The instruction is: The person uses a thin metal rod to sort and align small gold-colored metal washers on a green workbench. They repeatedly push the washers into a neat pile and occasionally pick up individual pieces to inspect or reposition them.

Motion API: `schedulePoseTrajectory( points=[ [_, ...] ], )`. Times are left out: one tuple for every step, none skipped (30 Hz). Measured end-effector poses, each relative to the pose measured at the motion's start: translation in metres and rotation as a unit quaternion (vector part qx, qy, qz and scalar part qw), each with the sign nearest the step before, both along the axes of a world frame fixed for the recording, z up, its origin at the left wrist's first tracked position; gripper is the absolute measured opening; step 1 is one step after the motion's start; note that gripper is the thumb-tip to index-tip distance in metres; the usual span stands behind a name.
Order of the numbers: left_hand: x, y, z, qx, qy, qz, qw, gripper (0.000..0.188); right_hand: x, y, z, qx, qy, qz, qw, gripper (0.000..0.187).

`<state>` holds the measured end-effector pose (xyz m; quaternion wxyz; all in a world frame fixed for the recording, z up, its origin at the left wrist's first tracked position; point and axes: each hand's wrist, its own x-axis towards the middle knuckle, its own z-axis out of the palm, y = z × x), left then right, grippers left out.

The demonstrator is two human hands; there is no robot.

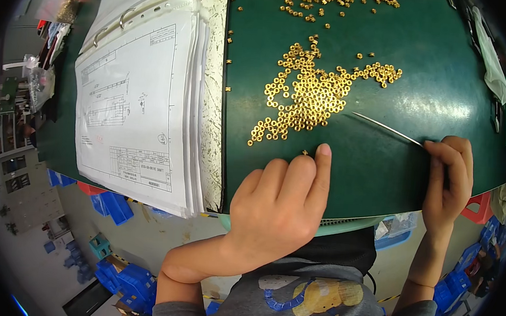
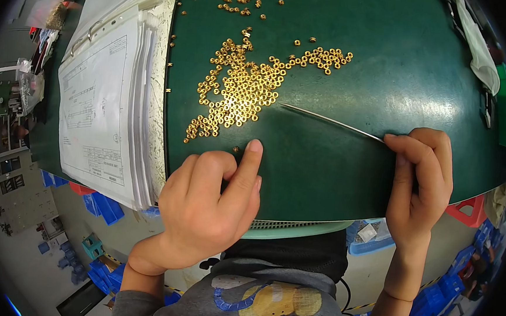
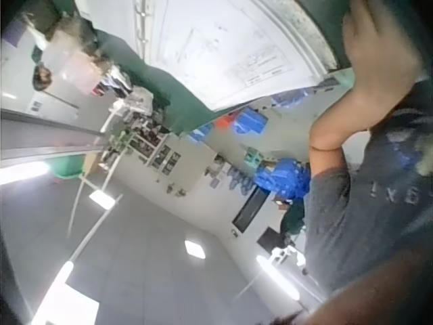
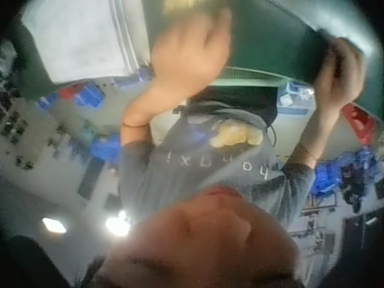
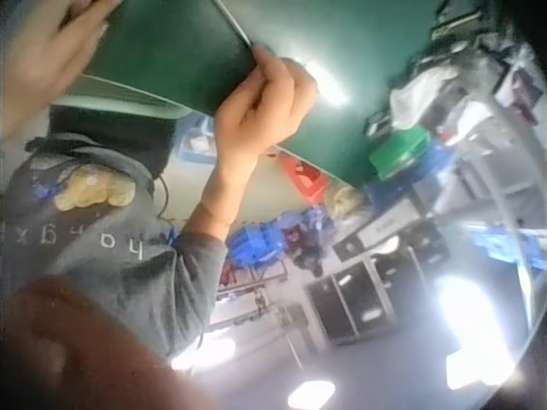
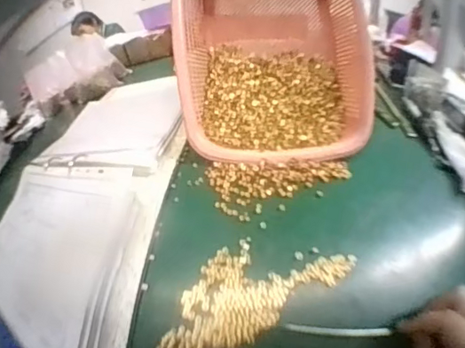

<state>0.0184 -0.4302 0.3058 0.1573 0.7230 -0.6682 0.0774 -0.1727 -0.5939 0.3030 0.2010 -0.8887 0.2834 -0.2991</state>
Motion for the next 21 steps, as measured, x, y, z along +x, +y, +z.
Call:
schedulePoseTrajectory(
  points=[
    [-0.002,0.001,0.001,0.002,0.015,0.001,1.000,0.049,0.000,0.000,0.000,-0.001,-0.001,0.001,1.000,0.014],
    [-0.005,0.002,0.001,0.004,0.029,0.002,1.000,0.050,0.000,0.001,0.000,-0.003,-0.003,0.003,1.000,0.014],
    [-0.009,0.001,0.000,0.004,0.044,0.003,0.999,0.050,-0.001,0.001,-0.001,-0.004,-0.003,0.001,1.000,0.014],
    [-0.016,0.000,-0.001,0.006,0.055,0.004,0.998,0.051,-0.002,0.001,-0.001,-0.005,-0.003,0.000,1.000,0.014],
    [-0.025,-0.002,-0.002,0.008,0.067,0.004,0.998,0.051,-0.002,0.002,-0.001,-0.005,-0.004,-0.003,1.000,0.014],
    [-0.034,-0.004,-0.002,0.011,0.081,0.003,0.997,0.052,-0.003,0.003,0.001,-0.007,0.001,-0.007,1.000,0.014],
    [-0.041,-0.007,-0.002,0.012,0.096,0.002,0.995,0.053,-0.005,0.003,0.004,-0.008,0.006,-0.012,1.000,0.014],
    [-0.047,-0.011,-0.001,0.013,0.111,0.000,0.994,0.055,-0.007,0.002,0.006,-0.009,0.011,-0.019,1.000,0.014],
    [-0.054,-0.015,-0.002,0.011,0.132,-0.008,0.991,0.056,-0.011,0.001,0.008,-0.021,0.013,-0.024,0.999,0.014],
    [-0.061,-0.018,-0.004,0.020,0.126,-0.010,0.992,0.058,-0.016,-0.001,0.011,-0.033,0.016,-0.030,0.999,0.015],
    [-0.070,-0.024,-0.005,0.019,0.136,-0.025,0.990,0.058,-0.023,-0.002,0.013,-0.045,0.020,-0.037,0.998,0.015],
    [-0.080,-0.031,-0.008,0.019,0.141,-0.034,0.989,0.058,-0.029,-0.004,0.013,-0.047,0.017,-0.047,0.998,0.015],
    [-0.090,-0.040,-0.009,0.016,0.149,-0.046,0.988,0.058,-0.036,-0.004,0.016,-0.054,0.018,-0.062,0.996,0.015],
    [-0.102,-0.050,-0.011,0.001,0.145,-0.057,0.988,0.048,-0.043,-0.005,0.021,-0.062,0.019,-0.077,0.995,0.015],
    [-0.119,-0.058,-0.010,0.004,0.170,-0.110,0.979,0.041,-0.051,-0.006,0.027,-0.069,0.018,-0.089,0.993,0.015],
    [-0.135,-0.064,-0.012,0.007,0.193,-0.163,0.968,0.035,-0.063,-0.005,0.031,-0.057,0.026,-0.127,0.990,0.017],
    [-0.150,-0.070,-0.015,0.010,0.215,-0.214,0.953,0.029,-0.071,-0.006,0.035,-0.072,0.023,-0.132,0.988,0.017],
    [-0.169,-0.069,-0.023,-0.007,0.219,-0.282,0.934,0.022,-0.079,-0.008,0.037,-0.086,0.022,-0.139,0.986,0.018],
    [-0.187,-0.065,-0.031,-0.025,0.219,-0.346,0.912,0.015,-0.085,-0.010,0.039,-0.100,0.018,-0.142,0.985,0.018],
    [-0.199,-0.061,-0.037,-0.025,0.220,-0.360,0.906,0.014,-0.089,-0.012,0.038,-0.108,0.014,-0.138,0.984,0.018],
    [-0.208,-0.057,-0.044,-0.024,0.220,-0.374,0.901,0.013,-0.091,-0.010,0.037,-0.068,0.010,-0.155,0.986,0.018]
  ],
)
